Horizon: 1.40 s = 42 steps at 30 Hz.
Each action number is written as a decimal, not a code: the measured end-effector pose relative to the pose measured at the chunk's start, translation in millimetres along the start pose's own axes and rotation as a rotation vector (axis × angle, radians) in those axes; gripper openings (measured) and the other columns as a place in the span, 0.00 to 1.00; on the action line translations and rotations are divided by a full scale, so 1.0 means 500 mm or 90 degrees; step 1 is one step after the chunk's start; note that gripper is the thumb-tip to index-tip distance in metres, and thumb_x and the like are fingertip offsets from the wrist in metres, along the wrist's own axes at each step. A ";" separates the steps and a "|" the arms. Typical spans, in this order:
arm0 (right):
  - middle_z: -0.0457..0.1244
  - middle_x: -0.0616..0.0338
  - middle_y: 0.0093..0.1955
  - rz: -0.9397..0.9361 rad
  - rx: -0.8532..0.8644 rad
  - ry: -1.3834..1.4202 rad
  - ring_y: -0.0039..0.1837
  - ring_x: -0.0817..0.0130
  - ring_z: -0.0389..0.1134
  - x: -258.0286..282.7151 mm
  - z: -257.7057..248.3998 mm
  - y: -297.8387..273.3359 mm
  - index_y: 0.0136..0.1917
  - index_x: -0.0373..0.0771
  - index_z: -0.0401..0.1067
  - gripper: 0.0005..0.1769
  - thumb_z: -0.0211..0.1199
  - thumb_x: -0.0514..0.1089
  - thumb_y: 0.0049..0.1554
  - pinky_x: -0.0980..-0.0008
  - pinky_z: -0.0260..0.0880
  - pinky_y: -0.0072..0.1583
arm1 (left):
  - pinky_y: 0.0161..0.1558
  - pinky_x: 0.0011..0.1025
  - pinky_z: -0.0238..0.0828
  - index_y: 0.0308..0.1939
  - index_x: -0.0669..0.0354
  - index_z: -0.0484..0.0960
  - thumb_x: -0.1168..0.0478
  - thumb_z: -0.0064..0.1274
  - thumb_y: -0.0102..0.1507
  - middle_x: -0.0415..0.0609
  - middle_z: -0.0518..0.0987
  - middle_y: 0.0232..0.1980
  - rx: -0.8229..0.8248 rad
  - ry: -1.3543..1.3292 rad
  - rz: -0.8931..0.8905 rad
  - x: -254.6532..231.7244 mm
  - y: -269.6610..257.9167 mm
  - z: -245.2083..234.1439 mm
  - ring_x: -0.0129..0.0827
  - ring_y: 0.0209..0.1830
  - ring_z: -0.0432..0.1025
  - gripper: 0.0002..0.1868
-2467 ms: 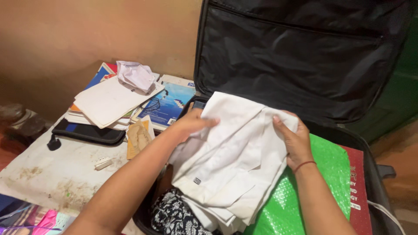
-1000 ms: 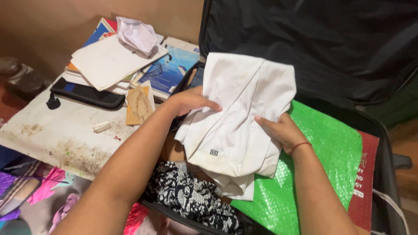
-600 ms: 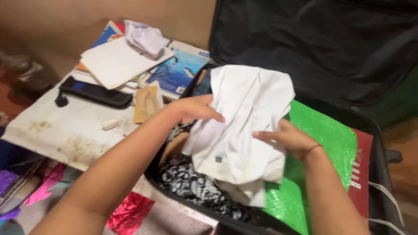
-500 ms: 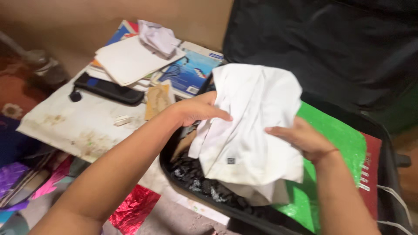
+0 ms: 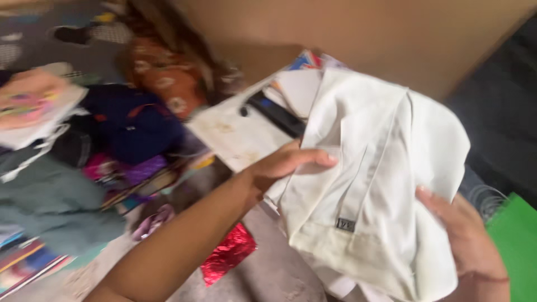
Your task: The person packs a suitcase on a table, placing folded clothes, books, a watch in a box, small boxes and a charger cable into it, and folds a plaid shirt. They briefly plug a charger cable into a wall socket before continuing to arrange items in the suitcase.
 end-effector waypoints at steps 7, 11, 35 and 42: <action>0.72 0.50 0.57 0.047 0.093 -0.014 0.54 0.65 0.73 -0.135 0.302 0.101 0.67 0.29 0.71 0.29 0.66 0.44 0.55 0.65 0.71 0.52 | 0.50 0.28 0.75 0.71 0.57 0.68 0.68 0.59 0.55 0.46 0.80 0.53 -0.236 0.148 0.052 0.018 -0.214 -0.239 0.27 0.49 0.76 0.38; 0.73 0.53 0.55 0.075 0.142 -0.047 0.55 0.69 0.73 -0.148 0.413 0.184 0.61 0.25 0.74 0.25 0.66 0.42 0.52 0.68 0.71 0.55 | 0.51 0.29 0.75 0.69 0.63 0.71 0.69 0.60 0.55 0.48 0.80 0.53 -0.335 0.127 0.073 0.030 -0.267 -0.370 0.28 0.49 0.76 0.37; 0.71 0.49 0.54 0.127 0.375 -0.084 0.51 0.63 0.72 -0.202 0.918 0.787 0.63 0.30 0.71 0.24 0.64 0.40 0.54 0.64 0.72 0.53 | 0.54 0.38 0.76 0.74 0.46 0.64 0.70 0.57 0.51 0.48 0.79 0.60 -0.779 0.011 0.072 -0.121 -0.300 -0.895 0.37 0.56 0.76 0.46; 0.69 0.50 0.61 0.021 0.330 -0.239 0.61 0.61 0.70 -0.196 1.067 0.996 0.70 0.34 0.66 0.34 0.69 0.35 0.51 0.65 0.70 0.61 | 0.53 0.37 0.75 0.74 0.47 0.64 0.70 0.57 0.53 0.52 0.79 0.59 -0.792 0.034 0.069 -0.162 -0.224 -1.165 0.37 0.55 0.74 0.44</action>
Point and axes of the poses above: each hand's wrist, its own y-axis towards the middle knuckle, its own z-axis out of the palm, x = y × z, the point moved 3 cm from there along y, towards the middle knuckle
